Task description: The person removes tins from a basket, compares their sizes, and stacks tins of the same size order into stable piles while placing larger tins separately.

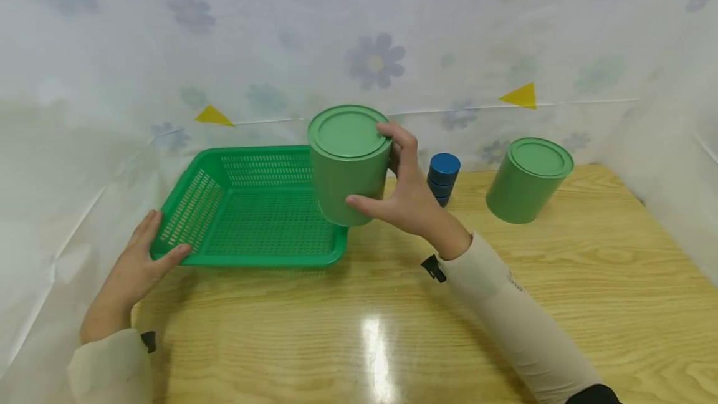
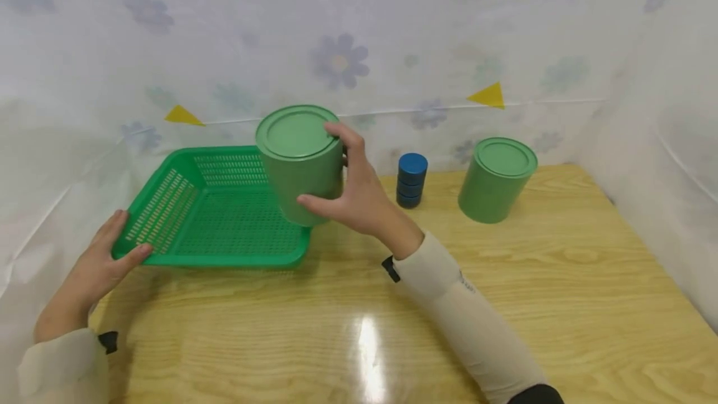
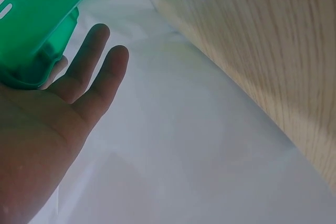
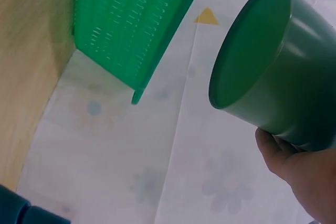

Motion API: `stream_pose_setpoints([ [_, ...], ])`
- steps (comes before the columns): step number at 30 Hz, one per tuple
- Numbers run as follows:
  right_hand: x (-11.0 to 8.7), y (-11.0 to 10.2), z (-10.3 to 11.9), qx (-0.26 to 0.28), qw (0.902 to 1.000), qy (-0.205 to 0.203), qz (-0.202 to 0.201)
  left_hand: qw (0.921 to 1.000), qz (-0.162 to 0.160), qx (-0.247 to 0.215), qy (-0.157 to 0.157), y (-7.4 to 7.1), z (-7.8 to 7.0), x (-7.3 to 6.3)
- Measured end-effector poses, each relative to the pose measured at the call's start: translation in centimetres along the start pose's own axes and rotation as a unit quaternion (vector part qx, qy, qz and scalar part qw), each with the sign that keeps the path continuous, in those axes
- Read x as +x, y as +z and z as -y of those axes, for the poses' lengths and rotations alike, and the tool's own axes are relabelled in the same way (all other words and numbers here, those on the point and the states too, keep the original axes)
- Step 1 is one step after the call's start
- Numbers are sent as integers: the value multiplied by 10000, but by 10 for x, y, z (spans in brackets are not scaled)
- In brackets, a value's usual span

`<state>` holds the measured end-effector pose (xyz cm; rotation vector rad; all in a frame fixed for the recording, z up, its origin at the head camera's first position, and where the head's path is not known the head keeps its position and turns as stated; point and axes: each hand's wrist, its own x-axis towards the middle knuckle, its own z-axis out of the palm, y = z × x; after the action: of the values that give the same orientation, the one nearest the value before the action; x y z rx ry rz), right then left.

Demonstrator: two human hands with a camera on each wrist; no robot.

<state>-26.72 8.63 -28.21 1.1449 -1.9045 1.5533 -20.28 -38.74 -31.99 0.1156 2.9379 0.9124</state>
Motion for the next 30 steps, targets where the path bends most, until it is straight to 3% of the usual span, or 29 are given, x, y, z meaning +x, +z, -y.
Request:
stream_pose_setpoints([
  [14,-35,-27,11,120,9966,790,-209,9999,-25,53,100,-3,0,5],
  [30,-69,-73,24,-471,9971,493,-344,10000,30,6,13,-4,2,3],
])
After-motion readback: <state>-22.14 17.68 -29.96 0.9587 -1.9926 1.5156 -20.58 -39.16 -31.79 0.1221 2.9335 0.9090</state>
